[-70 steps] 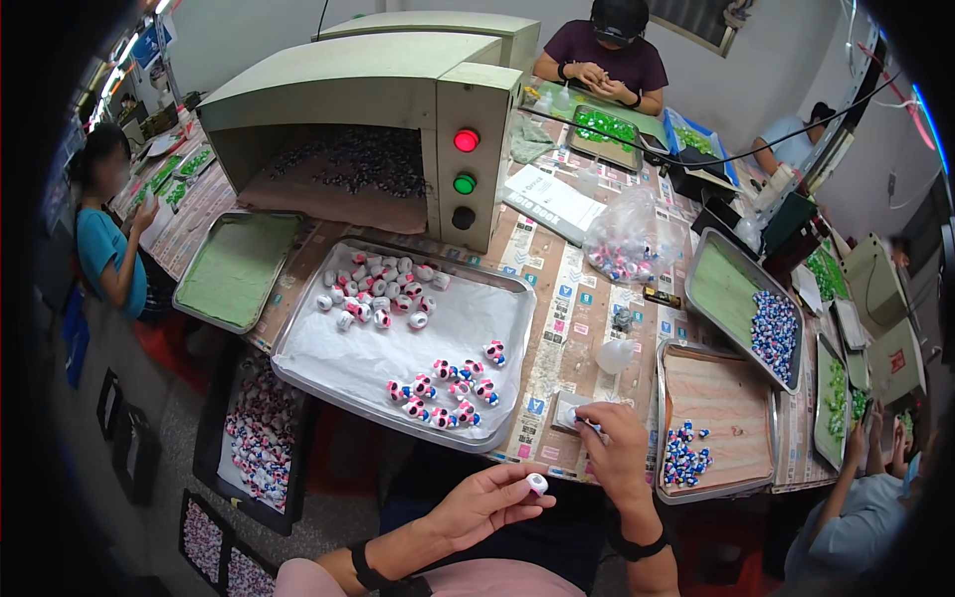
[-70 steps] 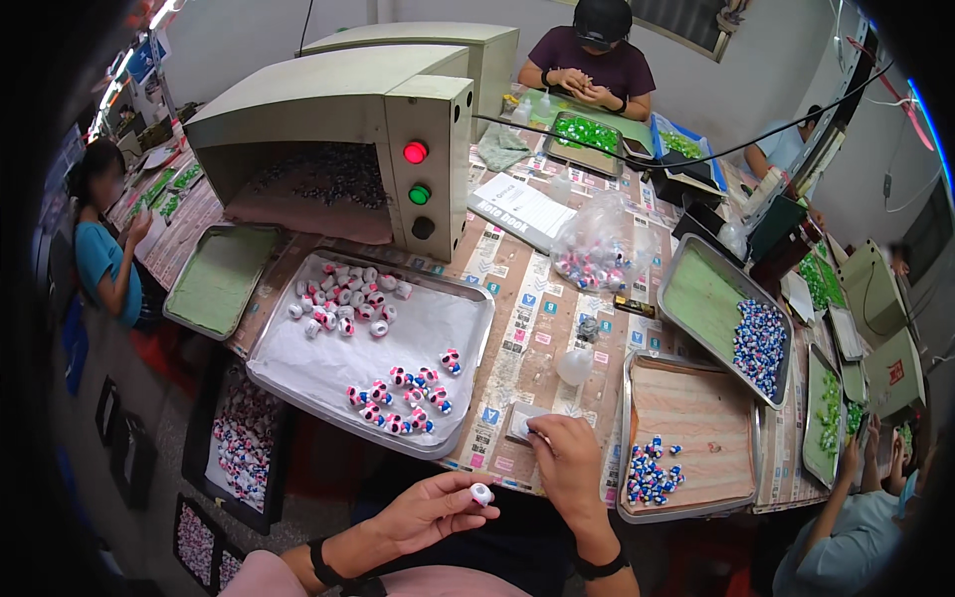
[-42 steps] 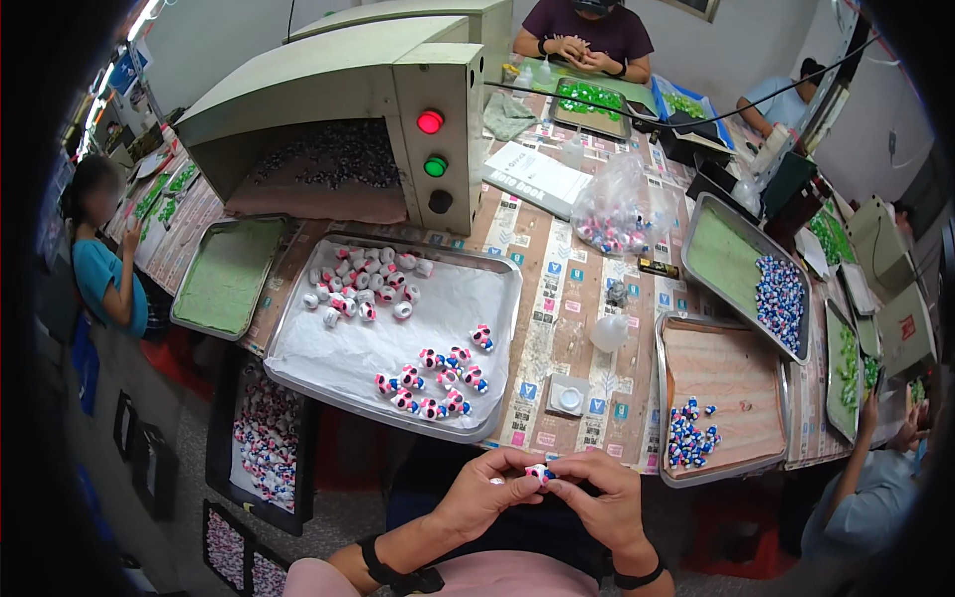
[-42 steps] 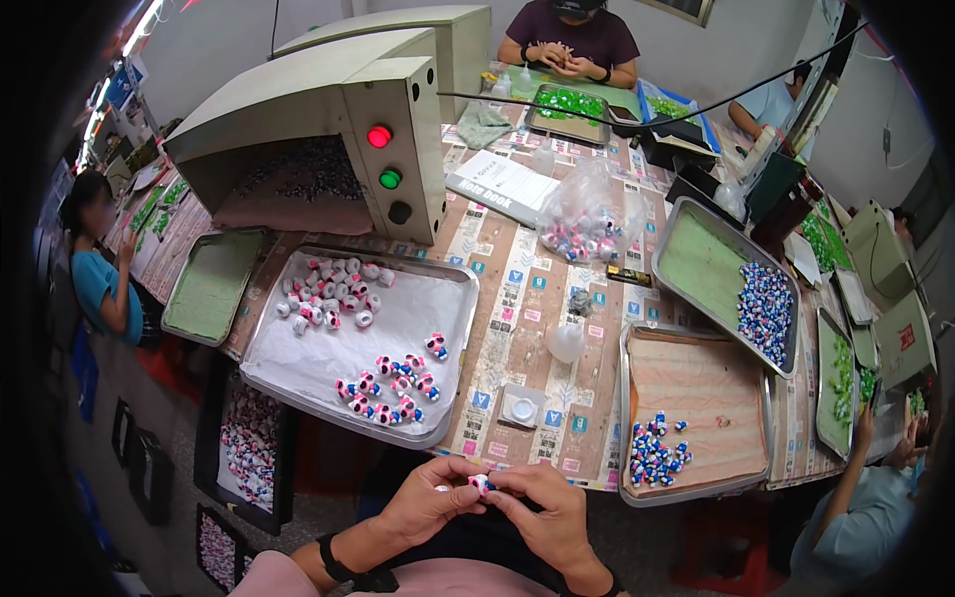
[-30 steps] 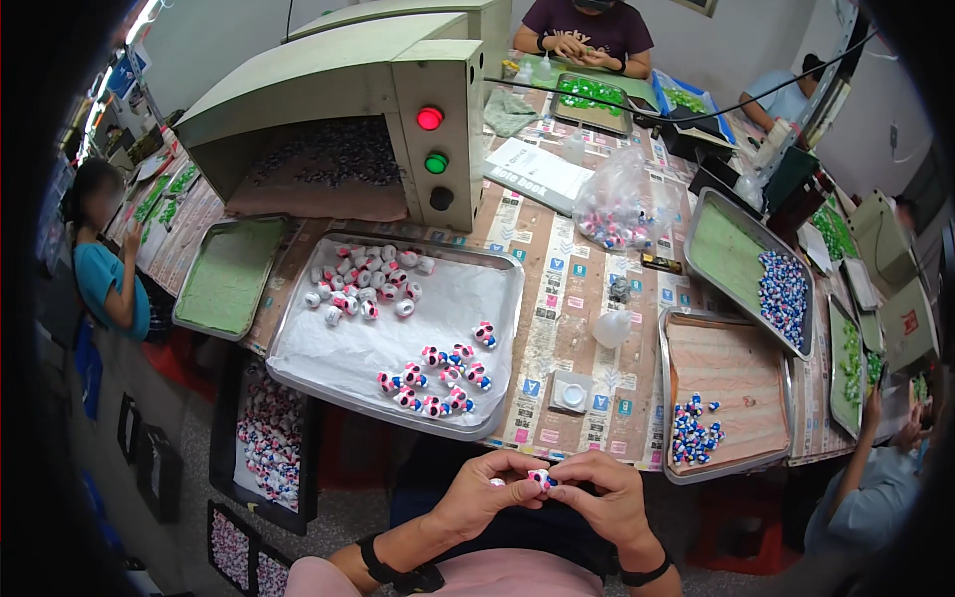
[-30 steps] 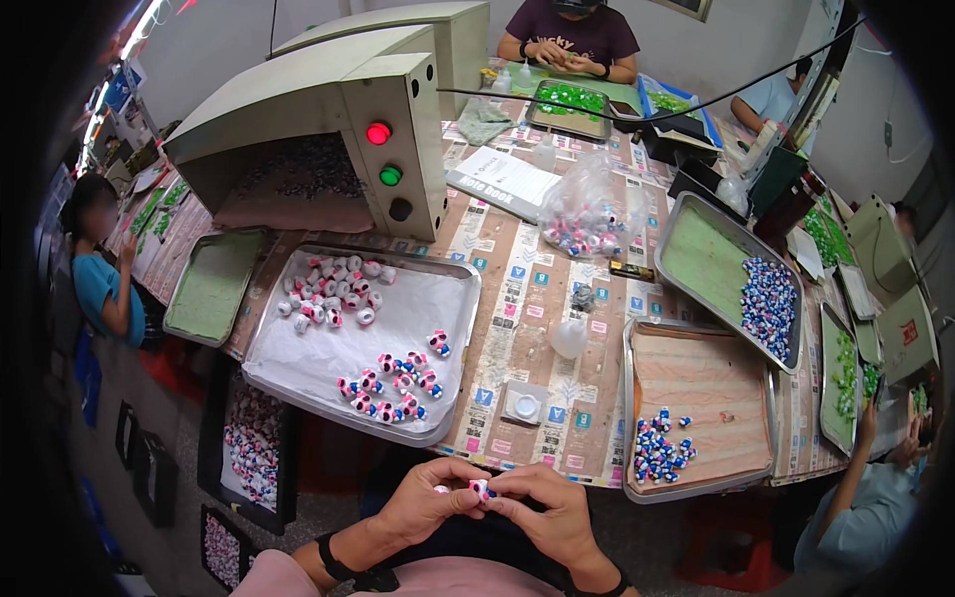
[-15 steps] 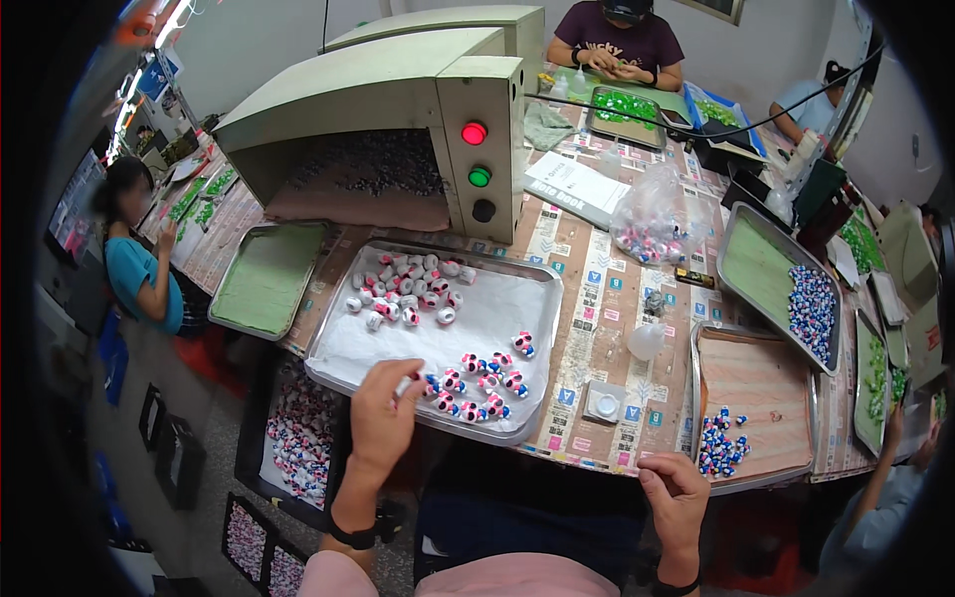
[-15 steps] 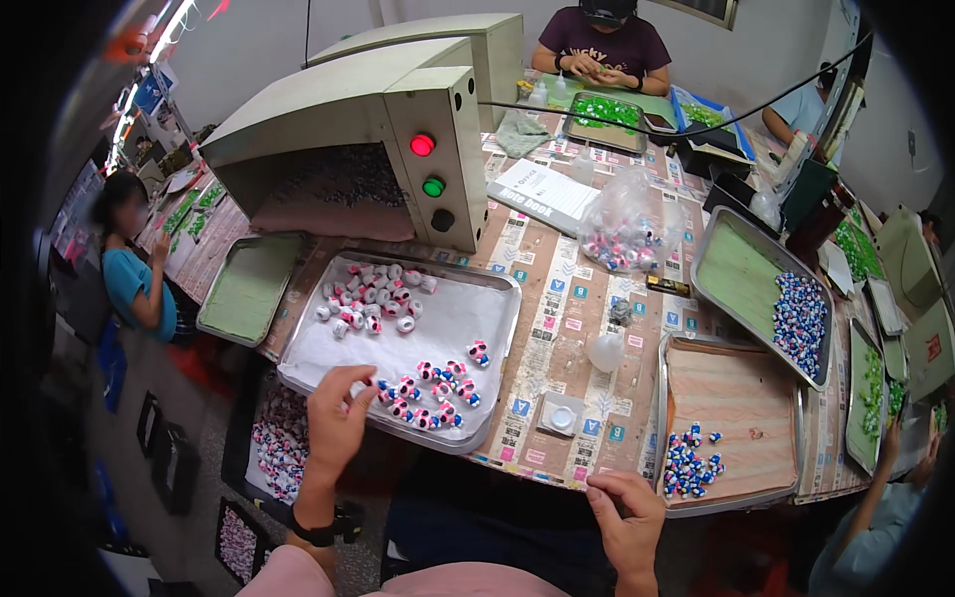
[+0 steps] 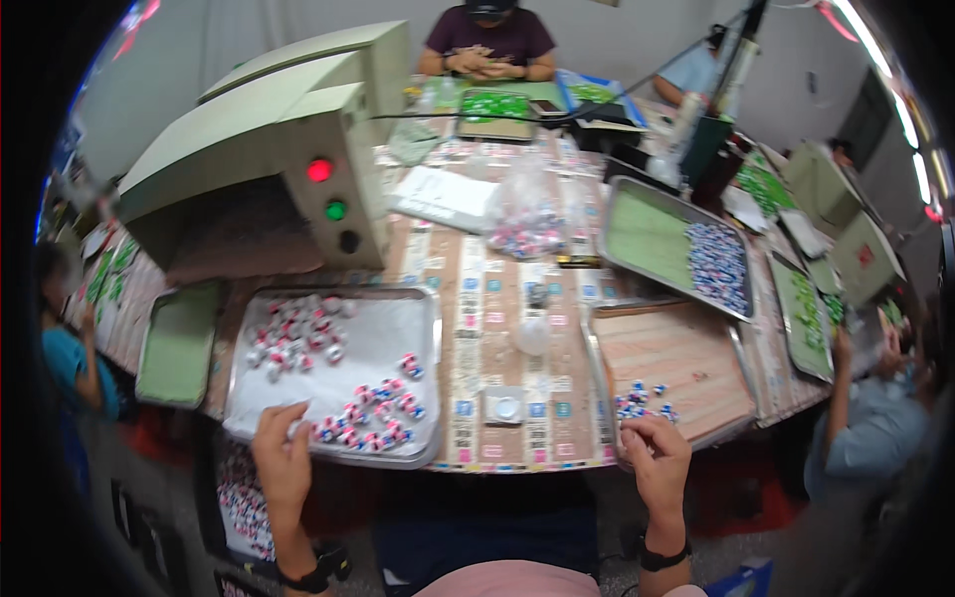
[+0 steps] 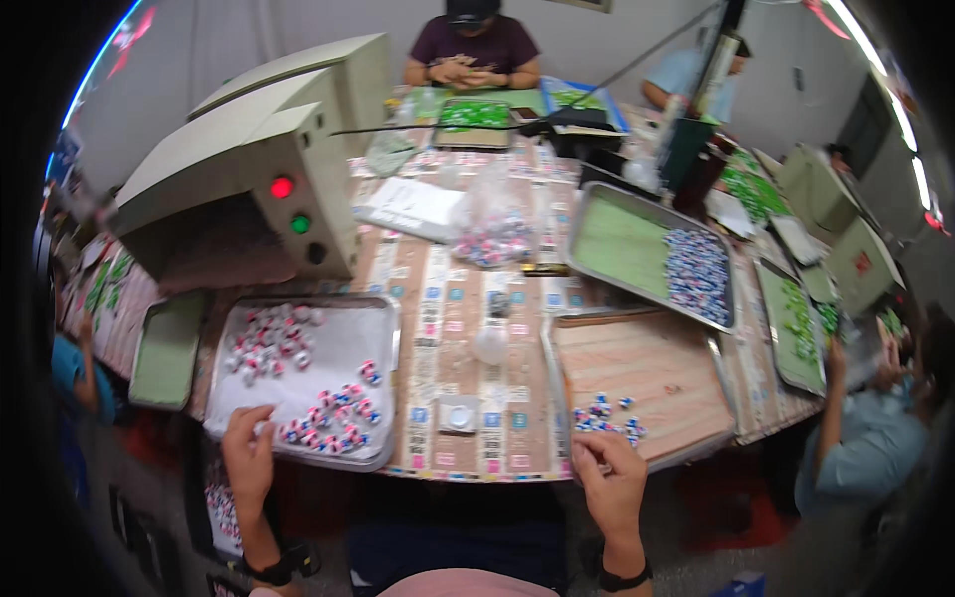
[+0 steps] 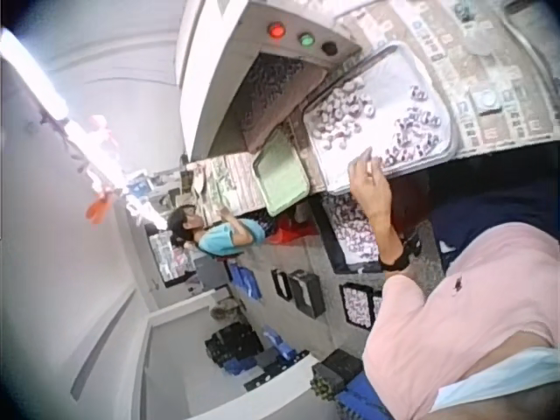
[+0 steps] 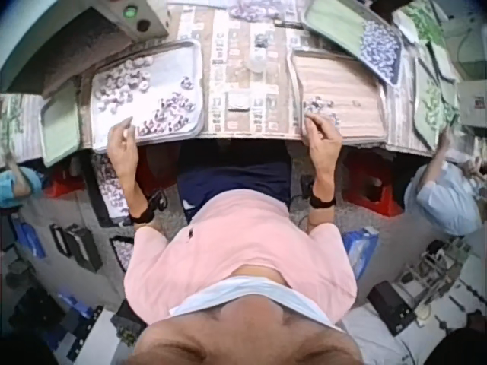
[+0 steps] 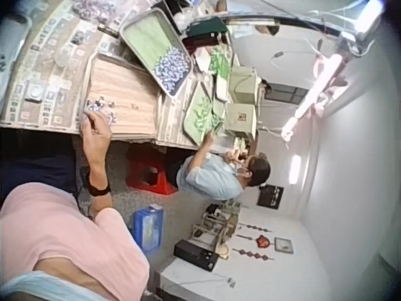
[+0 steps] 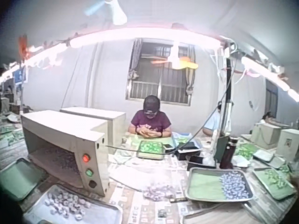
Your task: The person assembles small, colorful, capsule-shaped candies by hand. They pick up two halves from trays, press them together, and place the finished candy onto a metal tray. The process is repetitive and performed at a steady pace.
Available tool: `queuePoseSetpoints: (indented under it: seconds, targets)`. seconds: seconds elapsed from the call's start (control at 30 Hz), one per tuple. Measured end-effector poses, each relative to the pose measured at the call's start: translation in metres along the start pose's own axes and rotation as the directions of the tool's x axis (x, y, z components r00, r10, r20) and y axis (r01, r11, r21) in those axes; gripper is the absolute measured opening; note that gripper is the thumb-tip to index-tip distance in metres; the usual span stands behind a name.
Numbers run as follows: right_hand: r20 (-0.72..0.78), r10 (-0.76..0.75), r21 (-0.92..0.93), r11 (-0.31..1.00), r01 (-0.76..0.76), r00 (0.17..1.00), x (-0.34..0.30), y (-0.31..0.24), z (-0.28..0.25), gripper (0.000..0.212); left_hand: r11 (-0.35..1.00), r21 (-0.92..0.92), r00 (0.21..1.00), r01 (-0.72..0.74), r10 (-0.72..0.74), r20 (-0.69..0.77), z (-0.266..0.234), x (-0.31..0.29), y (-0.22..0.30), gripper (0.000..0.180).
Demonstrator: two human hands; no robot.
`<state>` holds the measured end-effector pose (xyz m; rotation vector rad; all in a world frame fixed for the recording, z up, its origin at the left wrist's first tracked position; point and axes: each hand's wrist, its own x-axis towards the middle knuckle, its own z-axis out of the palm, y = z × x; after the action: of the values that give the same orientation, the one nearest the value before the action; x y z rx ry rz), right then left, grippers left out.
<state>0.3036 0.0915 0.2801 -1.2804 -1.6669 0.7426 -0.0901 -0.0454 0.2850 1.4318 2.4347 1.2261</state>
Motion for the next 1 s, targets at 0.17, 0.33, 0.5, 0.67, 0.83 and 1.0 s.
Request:
queuePoseSetpoints:
  seconds: [0.17, 0.33, 0.5, 0.67, 0.83, 1.0]
  targets:
    - [-0.154, -0.076, -0.339, 0.94, 0.02, 0.985, 0.031, 0.029, -0.037, 0.018, 0.976, -0.216, 0.999, 0.018, -0.011, 0.034, 0.017, -0.017, 0.037, 0.009]
    - [0.019, -0.237, -0.534, 0.819, 0.21, 0.971, 0.048, 0.062, -0.047, 0.022, 0.739, -0.608, 0.838, 0.291, 0.109, 0.534, 0.048, -0.043, 0.068, 0.027]
    - [0.144, -0.149, -0.504, 0.84, 0.201, 0.978, 0.062, 0.071, -0.043, 0.021, 0.157, -0.598, 0.543, 0.786, 0.288, 0.789, 0.084, -0.072, 0.071, 0.028]
    - [0.133, -0.074, -0.436, 0.891, 0.126, 0.988, 0.058, 0.071, -0.04, 0.023, 0.03, -0.444, 0.426, 0.896, 0.226, 0.876, 0.09, -0.077, 0.084, 0.023]
    - [0.215, -0.092, -0.405, 0.898, 0.175, 0.972, 0.058, 0.071, -0.044, 0.027, 0.025, -0.369, 0.349, 0.929, 0.27, 0.897, 0.096, -0.081, 0.083, 0.023]
    - [0.285, -0.087, -0.378, 0.905, 0.195, 0.955, 0.065, 0.062, -0.04, 0.023, -0.01, -0.369, 0.361, 0.929, 0.234, 0.903, 0.096, -0.084, 0.085, 0.034]
